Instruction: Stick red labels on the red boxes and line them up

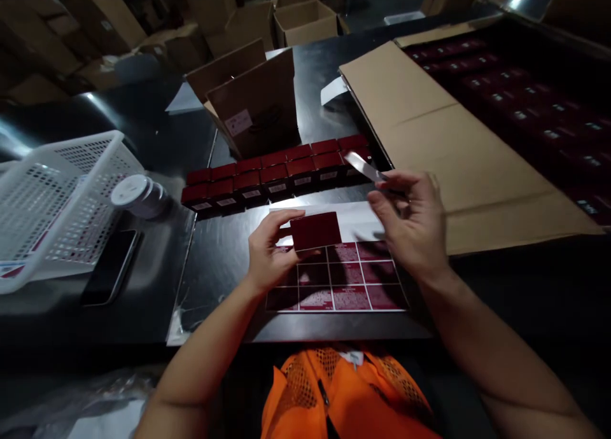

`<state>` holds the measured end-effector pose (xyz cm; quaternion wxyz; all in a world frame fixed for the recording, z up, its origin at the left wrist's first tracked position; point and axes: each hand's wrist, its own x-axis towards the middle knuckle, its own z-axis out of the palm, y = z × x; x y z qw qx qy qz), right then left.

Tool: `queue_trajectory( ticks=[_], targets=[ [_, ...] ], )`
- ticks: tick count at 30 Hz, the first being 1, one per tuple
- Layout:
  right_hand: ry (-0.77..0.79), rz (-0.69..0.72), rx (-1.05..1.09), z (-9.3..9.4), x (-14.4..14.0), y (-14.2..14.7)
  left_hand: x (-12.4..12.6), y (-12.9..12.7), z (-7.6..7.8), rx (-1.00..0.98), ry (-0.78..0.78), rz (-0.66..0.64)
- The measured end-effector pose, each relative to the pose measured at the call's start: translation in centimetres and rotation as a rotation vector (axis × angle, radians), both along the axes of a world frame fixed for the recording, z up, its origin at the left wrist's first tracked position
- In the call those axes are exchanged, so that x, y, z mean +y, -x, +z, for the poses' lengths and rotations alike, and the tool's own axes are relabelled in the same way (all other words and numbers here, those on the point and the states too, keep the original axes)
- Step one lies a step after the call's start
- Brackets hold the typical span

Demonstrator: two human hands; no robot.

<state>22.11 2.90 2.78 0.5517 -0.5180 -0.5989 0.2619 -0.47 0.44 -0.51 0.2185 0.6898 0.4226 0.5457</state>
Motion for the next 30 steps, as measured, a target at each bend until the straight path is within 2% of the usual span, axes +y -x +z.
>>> queue_trajectory(
  ticks=[4, 7, 9, 11, 15, 20, 30],
  targets=[
    [0.082, 0.076, 0.246, 0.9, 0.0, -0.5, -0.1, -0.1, 0.0, -0.027, 0.038, -0.002],
    [0.221, 0.234, 0.384, 1.4, -0.4, -0.2, -0.2, -0.2, 0.1, 0.015, 0.012, -0.005],
    [0.340, 0.364, 0.419, 1.6, -0.8, 0.1, -0.3, -0.2, 0.2, 0.052, -0.016, -0.010],
    [0.439, 0.433, 0.388, 1.8, -1.2, 0.4, -0.4, -0.2, 0.2, 0.081, -0.031, -0.019],
    [0.530, 0.424, 0.313, 1.9, -1.8, 1.0, -0.5, -0.2, 0.3, 0.138, -0.045, -0.028],
    [0.497, 0.396, 0.265, 1.7, -1.8, 1.2, -0.6, -0.2, 0.6, 0.202, -0.094, -0.018],
    [0.483, 0.378, 0.220, 1.7, -1.9, 1.2, -0.6, -0.2, 0.6, 0.206, -0.087, -0.009]
  ],
)
